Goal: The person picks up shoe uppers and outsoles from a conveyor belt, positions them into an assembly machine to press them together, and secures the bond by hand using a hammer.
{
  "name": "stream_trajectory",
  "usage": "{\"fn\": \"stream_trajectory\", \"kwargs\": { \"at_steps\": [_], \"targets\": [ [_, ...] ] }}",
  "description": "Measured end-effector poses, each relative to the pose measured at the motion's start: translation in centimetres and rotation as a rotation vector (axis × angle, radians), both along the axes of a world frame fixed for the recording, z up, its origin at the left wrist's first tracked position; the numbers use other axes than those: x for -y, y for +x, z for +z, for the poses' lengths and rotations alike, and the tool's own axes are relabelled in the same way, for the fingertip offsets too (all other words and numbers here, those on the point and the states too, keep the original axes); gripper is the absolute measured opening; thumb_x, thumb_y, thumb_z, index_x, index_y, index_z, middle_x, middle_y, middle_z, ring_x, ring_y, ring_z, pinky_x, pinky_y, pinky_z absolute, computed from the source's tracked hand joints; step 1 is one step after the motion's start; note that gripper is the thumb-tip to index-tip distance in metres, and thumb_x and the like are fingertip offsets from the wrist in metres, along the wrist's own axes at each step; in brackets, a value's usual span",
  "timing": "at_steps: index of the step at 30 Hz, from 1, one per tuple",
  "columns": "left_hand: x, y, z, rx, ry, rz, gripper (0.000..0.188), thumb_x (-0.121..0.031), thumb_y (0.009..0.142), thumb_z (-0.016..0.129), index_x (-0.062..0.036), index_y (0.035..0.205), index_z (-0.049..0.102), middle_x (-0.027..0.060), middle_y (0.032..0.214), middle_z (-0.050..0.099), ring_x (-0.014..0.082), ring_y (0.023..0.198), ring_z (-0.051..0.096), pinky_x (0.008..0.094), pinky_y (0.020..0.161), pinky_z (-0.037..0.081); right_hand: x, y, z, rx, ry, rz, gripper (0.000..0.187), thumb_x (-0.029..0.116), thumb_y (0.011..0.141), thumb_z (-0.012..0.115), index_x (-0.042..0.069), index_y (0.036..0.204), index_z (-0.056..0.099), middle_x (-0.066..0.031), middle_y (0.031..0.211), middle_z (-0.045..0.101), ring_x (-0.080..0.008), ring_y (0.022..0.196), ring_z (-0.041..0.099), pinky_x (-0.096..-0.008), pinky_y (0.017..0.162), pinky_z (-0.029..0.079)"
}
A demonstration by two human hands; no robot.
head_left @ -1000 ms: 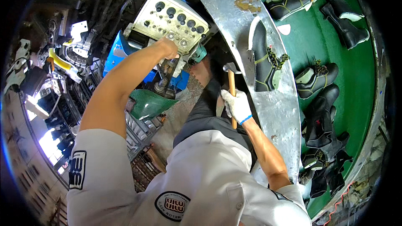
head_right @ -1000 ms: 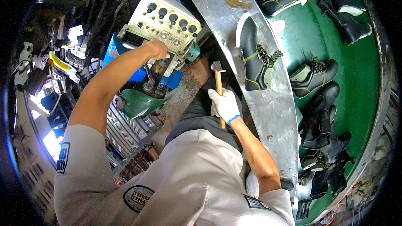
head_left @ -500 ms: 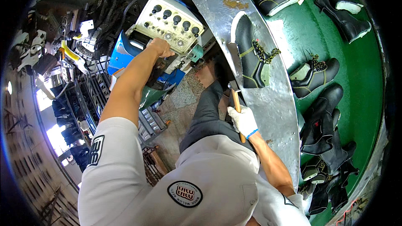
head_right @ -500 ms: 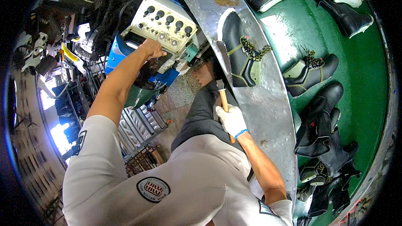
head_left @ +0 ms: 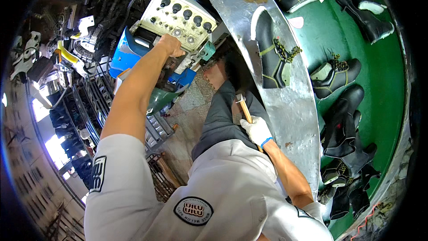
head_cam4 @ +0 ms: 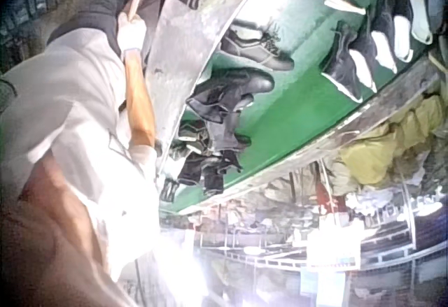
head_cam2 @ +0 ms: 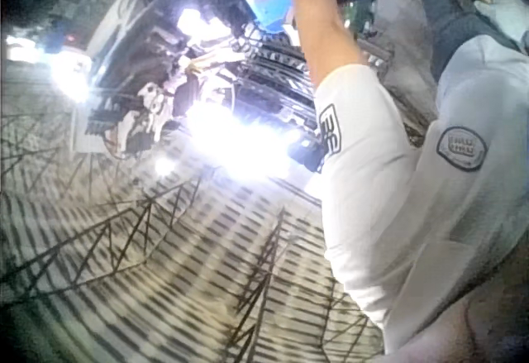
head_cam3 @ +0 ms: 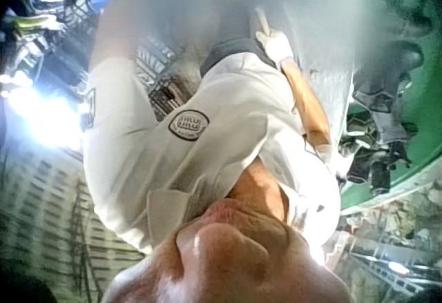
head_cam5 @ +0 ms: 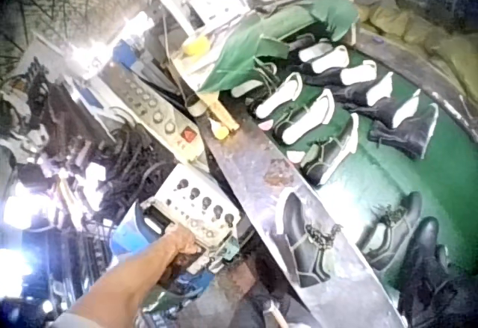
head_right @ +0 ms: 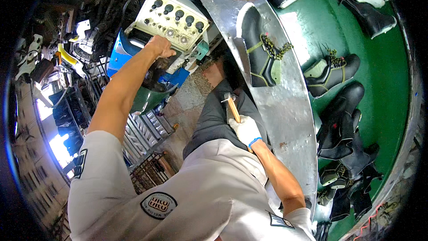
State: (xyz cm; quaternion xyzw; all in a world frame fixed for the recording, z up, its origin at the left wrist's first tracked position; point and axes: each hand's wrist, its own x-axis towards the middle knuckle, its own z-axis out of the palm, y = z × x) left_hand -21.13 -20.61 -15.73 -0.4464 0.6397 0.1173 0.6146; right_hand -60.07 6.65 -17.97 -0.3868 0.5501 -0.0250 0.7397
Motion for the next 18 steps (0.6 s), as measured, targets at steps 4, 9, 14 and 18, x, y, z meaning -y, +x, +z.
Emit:
{"fn": "stream_trajectory", "kwargs": {
  "at_steps": [4, 9, 14, 18],
  "targets": [
    [2.0, 3.4, -0.8, -0.108, 0.181, 0.04, 0.035, -0.031, 0.093, 0.062, -0.0026, 0.106, 0.078, 0.0148, 0.107, 0.078, 0.0301, 0.096, 0.075, 0.0425, 0.081, 0.059, 2.3, 3.3, -0.4, 0.008, 0.012, -0.017, 0.038, 0.035, 0.095, 0.068, -0.002, 0.088, 0.068, -0.0249, 0.071, 0.063, -0.0375, 0.067, 0.066, -0.0452, 0.065, 0.05],
    [5.2, 5.5, -2.7, -0.22, 0.387, 0.523, 0.011, -0.003, 0.083, 0.069, 0.0054, 0.088, 0.074, 0.0158, 0.082, 0.076, 0.0232, 0.066, 0.072, 0.0388, 0.057, 0.057, 6.1, 7.1, 0.4, 0.007, 0.071, -0.124, 0.036, 0.033, 0.095, 0.07, -0.002, 0.089, 0.065, -0.0181, 0.063, 0.057, -0.0266, 0.059, 0.059, -0.0426, 0.06, 0.047],
    [6.1, 6.5, -2.3, -0.377, 0.459, 0.537, 0.026, 0.004, 0.075, 0.072, 0.0055, 0.099, 0.078, 0.0125, 0.079, 0.078, 0.0162, 0.061, 0.07, 0.0336, 0.052, 0.052, 9.2, 9.0, 1.4, -0.011, 0.259, -0.216, 0.033, 0.031, 0.096, 0.071, 0.001, 0.084, 0.065, -0.0064, 0.06, 0.058, -0.0151, 0.054, 0.055, -0.0347, 0.053, 0.044],
    [5.8, 8.2, -2.0, -0.499, 0.394, 0.71, 0.018, -0.001, 0.076, 0.066, 0.0056, 0.088, 0.078, 0.0157, 0.079, 0.077, 0.0188, 0.062, 0.07, 0.0359, 0.053, 0.052, 8.7, 10.8, -0.1, -0.001, 0.307, -0.278, 0.036, 0.032, 0.095, 0.072, 0.001, 0.078, 0.064, -0.0033, 0.058, 0.057, -0.0139, 0.05, 0.053, -0.0339, 0.049, 0.042]
  ]
}}
